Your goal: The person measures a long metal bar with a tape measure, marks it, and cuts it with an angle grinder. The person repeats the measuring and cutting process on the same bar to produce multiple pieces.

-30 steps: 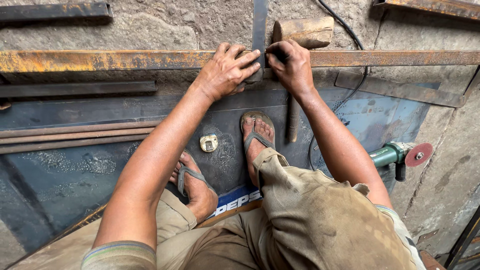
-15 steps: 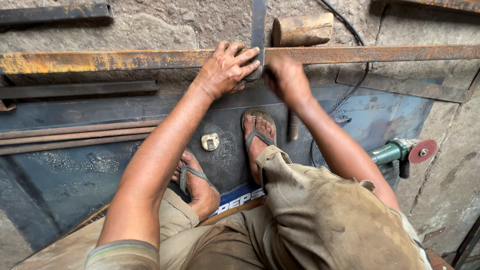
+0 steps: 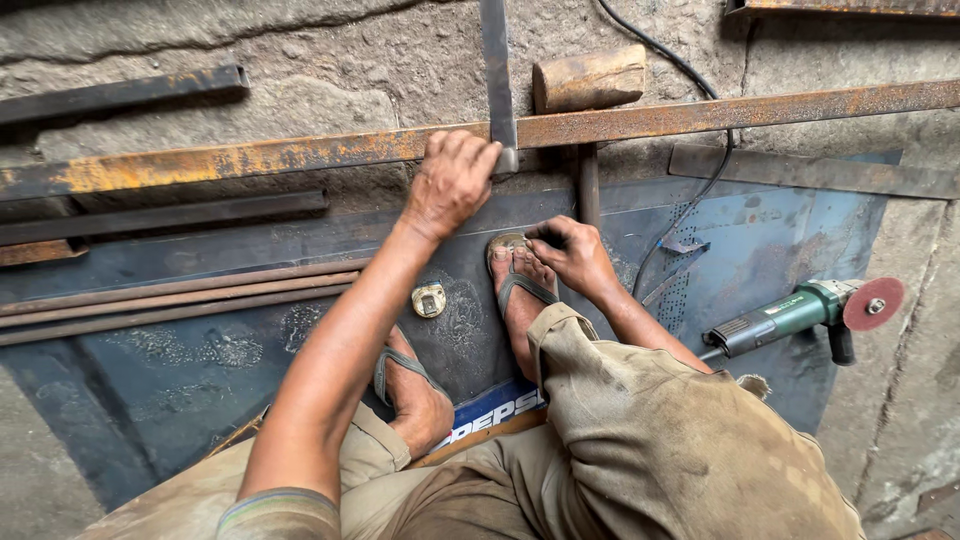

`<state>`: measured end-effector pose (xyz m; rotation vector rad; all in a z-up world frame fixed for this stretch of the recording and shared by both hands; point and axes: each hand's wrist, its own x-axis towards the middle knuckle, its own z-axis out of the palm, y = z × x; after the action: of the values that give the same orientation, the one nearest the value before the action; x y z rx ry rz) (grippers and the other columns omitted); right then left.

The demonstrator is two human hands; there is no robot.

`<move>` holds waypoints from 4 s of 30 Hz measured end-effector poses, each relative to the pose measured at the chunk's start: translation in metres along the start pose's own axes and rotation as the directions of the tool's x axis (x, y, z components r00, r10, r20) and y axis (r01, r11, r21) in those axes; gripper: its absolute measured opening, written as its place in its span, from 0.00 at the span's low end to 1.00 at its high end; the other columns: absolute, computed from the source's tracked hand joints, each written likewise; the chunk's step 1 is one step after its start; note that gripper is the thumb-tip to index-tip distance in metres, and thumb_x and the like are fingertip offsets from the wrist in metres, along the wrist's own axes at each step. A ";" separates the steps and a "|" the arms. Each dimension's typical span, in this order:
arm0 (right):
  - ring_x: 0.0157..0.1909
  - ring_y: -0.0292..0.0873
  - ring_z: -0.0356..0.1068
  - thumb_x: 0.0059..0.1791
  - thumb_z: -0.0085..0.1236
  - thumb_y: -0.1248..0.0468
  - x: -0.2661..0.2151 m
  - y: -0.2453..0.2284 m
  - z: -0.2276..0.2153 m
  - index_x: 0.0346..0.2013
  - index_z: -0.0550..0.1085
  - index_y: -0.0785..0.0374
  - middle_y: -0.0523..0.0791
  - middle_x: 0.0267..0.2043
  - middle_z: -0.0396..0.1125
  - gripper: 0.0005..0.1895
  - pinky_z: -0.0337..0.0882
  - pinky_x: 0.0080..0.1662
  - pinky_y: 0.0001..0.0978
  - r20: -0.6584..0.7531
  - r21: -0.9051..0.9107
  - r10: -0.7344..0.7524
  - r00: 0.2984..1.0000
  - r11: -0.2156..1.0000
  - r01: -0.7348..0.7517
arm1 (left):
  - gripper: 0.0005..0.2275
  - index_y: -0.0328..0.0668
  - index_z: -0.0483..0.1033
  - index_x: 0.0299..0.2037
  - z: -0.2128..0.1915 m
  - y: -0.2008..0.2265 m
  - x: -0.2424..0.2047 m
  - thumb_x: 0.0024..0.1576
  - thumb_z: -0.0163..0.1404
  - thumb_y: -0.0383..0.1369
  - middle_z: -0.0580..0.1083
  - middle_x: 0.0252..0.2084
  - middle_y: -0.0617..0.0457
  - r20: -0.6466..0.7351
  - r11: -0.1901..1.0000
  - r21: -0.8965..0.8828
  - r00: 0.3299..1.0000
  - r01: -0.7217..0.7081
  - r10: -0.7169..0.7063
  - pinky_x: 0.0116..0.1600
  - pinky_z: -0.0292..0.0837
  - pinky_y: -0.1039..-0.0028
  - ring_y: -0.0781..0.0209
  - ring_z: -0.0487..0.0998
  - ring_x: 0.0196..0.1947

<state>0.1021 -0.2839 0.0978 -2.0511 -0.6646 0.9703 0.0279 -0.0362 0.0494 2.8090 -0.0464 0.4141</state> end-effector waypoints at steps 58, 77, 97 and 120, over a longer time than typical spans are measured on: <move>0.35 0.62 0.73 0.51 0.61 0.49 -0.006 0.084 -0.005 0.36 0.69 0.66 0.58 0.37 0.70 0.21 0.73 0.36 0.53 -0.317 -0.562 0.033 0.948 0.799 -0.215 | 0.28 0.47 0.71 0.39 -0.094 -0.173 -0.098 0.44 0.64 0.60 0.74 0.34 0.50 0.378 0.931 0.342 0.888 0.127 -0.260 0.45 0.68 0.61 0.50 0.76 0.37; 0.33 0.62 0.73 0.49 0.61 0.51 -0.005 0.092 -0.006 0.35 0.69 0.67 0.58 0.35 0.70 0.20 0.74 0.35 0.52 -0.329 -0.495 0.018 0.944 0.848 -0.189 | 0.31 0.45 0.70 0.35 0.032 0.002 0.070 0.48 0.59 0.67 0.75 0.27 0.50 0.269 0.983 0.146 0.952 0.110 -0.147 0.36 0.68 0.63 0.55 0.78 0.26; 0.34 0.61 0.73 0.49 0.62 0.51 -0.002 0.089 0.027 0.35 0.69 0.66 0.58 0.35 0.70 0.20 0.74 0.35 0.51 -0.393 -0.430 -0.038 0.919 0.891 -0.147 | 0.30 0.46 0.69 0.35 0.023 -0.010 0.063 0.45 0.61 0.65 0.75 0.29 0.52 0.296 0.971 0.212 0.940 0.108 -0.169 0.38 0.67 0.64 0.55 0.78 0.30; 0.42 0.60 0.75 0.44 0.65 0.52 0.030 0.141 0.044 0.42 0.72 0.70 0.58 0.41 0.71 0.24 0.76 0.43 0.50 -0.407 -0.461 -0.031 0.913 0.870 -0.176 | 0.22 0.60 0.73 0.62 -0.293 -0.042 -0.056 0.57 0.53 0.48 0.69 0.69 0.56 0.460 0.745 0.655 0.849 -0.127 -0.260 0.76 0.58 0.64 0.60 0.67 0.72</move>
<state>0.1024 -0.3260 -0.0470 -2.6417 -0.6531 0.4014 -0.1041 0.0903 0.2884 3.5316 0.1184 -0.5010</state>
